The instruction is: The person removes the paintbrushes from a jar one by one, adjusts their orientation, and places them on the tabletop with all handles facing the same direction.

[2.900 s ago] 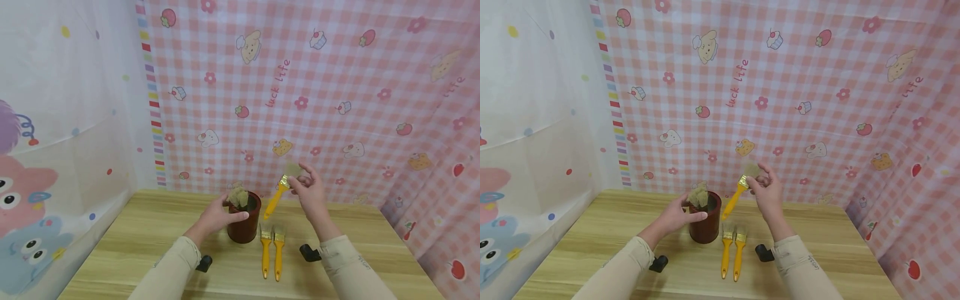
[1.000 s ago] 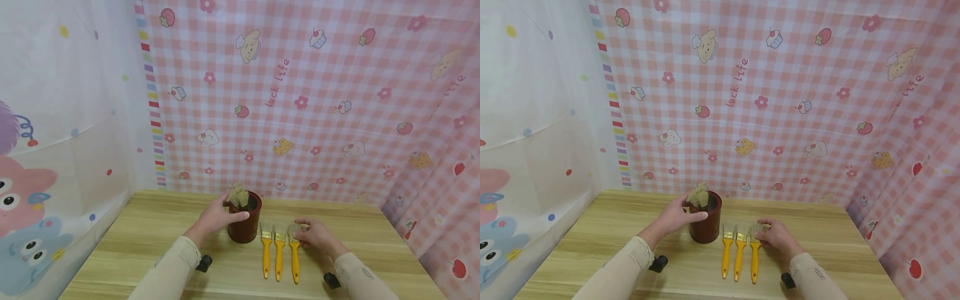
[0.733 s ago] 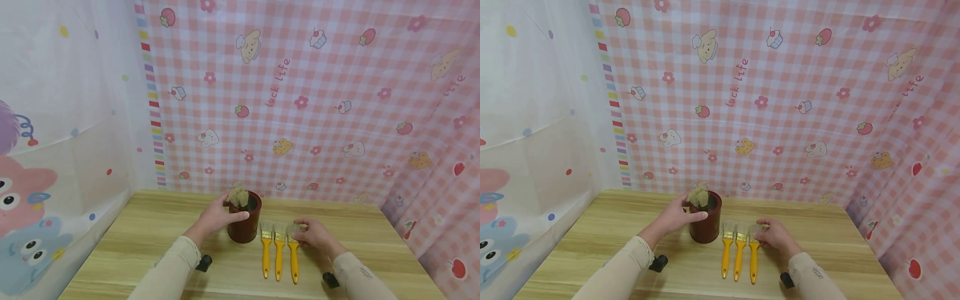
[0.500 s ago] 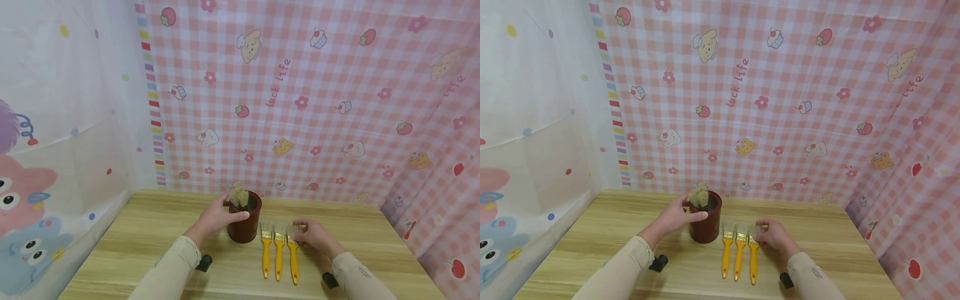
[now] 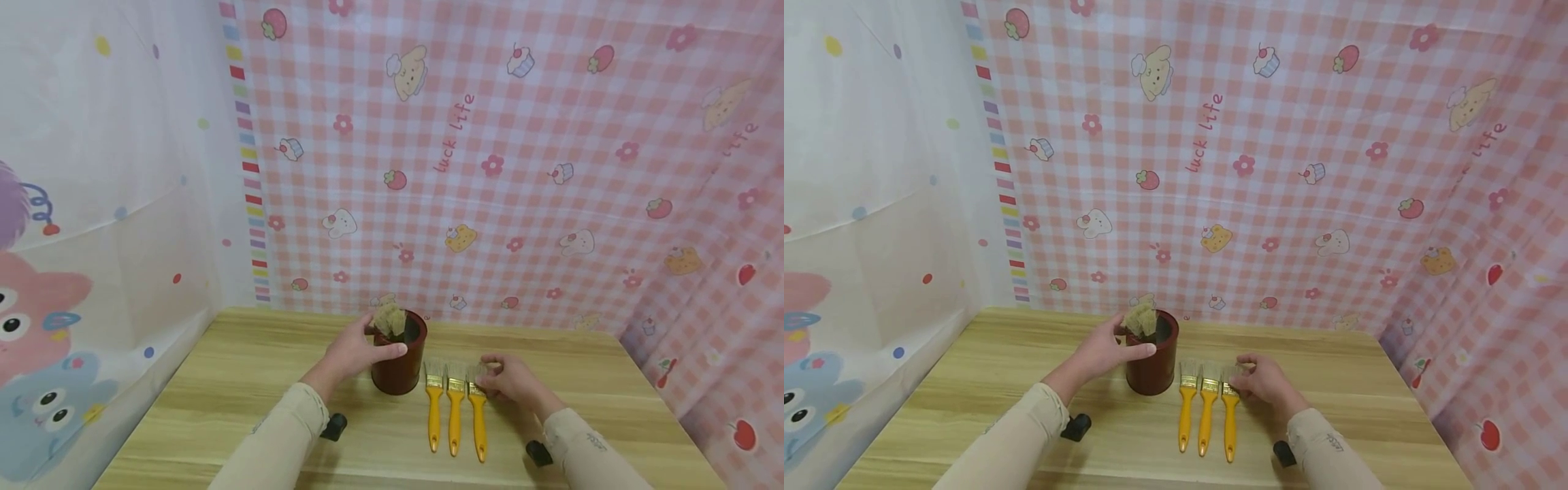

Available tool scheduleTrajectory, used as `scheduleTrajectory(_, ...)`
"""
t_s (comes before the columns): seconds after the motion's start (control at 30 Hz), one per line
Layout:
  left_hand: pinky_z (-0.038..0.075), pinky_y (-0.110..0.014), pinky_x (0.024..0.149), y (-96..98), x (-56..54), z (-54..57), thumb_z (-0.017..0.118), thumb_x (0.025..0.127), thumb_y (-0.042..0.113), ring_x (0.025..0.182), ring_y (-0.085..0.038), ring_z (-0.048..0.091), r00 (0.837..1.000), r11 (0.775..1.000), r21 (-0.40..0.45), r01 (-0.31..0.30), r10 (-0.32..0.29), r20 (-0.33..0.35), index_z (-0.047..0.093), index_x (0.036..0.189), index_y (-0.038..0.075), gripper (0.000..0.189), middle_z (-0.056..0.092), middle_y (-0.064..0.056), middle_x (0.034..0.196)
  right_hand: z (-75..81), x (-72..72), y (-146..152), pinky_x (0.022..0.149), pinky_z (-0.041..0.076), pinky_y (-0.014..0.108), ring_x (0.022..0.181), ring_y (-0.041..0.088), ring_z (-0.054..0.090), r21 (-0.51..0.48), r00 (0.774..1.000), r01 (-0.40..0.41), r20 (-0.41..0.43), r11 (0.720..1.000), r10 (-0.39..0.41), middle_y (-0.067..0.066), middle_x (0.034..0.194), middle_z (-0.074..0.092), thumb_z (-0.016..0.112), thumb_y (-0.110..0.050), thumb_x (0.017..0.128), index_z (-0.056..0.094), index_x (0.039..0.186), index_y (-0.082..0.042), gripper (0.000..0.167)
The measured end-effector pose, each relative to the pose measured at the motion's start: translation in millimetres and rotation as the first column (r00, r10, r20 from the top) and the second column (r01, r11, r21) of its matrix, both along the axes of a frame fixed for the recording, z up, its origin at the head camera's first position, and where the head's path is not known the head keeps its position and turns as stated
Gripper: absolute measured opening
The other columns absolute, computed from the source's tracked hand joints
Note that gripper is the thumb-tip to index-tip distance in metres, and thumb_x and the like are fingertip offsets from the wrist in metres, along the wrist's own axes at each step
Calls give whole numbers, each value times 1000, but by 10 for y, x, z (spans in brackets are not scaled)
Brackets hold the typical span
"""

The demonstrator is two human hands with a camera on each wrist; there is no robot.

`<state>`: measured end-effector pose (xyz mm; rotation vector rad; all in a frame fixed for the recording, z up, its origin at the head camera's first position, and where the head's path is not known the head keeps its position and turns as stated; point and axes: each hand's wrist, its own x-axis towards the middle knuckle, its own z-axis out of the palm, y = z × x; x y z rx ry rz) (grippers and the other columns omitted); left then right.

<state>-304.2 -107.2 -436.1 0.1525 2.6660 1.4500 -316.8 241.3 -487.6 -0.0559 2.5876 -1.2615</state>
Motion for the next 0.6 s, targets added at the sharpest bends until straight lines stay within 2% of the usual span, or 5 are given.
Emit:
scheduleTrajectory(0.1, 44, -64, 119, -1, -4, 1, 85, 82, 67, 149, -42, 51, 1000, 1000, 3, 3, -3, 1, 31, 171, 24, 112, 54, -15, 161, 69, -31, 17, 89, 62, 45, 105, 29, 70, 55, 999, 7, -32, 998, -5, 24, 127, 69, 75, -20, 102, 50, 154, 5, 62)
scheduleTrajectory(0.2, 44, -64, 119, 7, -11, 4, 85, 82, 67, 149, -41, 51, 1000, 1000, -2, -1, 1, 5, 32, 170, 24, 112, 54, -15, 161, 181, -92, 3, 94, 60, 49, 112, 33, 68, 67, 997, 8, -71, 998, -3, 25, 129, 67, 73, -21, 104, 50, 154, 6, 61)
scheduleTrajectory(0.3, 44, -64, 119, 13, -17, 10, 85, 81, 68, 148, -42, 52, 1000, 1000, -4, -1, 1, 7, 32, 170, 25, 112, 55, -15, 160, 332, -179, -47, 95, 58, 50, 112, 33, 67, 37, 995, -10, -101, 999, 13, 25, 127, 65, 70, -21, 105, 48, 156, 6, 61)
scheduleTrajectory(0.47, 45, -64, 118, 15, -14, 13, 86, 81, 67, 146, -42, 54, 1000, 1000, -5, 8, -8, 1, 33, 170, 25, 112, 57, -16, 158, 624, -298, -205, 95, 57, 45, 117, 31, 67, 55, 983, -17, -182, 998, 27, 18, 129, 67, 72, -30, 105, 52, 157, -4, 62)
scheduleTrajectory(0.6, 46, -64, 117, 12, -7, 27, 85, 82, 67, 145, -42, 55, 1000, 1000, -11, 4, -4, 2, 33, 170, 27, 109, 58, -15, 157, 839, -329, -398, 98, 58, 47, 121, 32, 68, 40, 973, -54, -220, 998, 62, 16, 133, 69, 73, -36, 103, 55, 156, -12, 61)
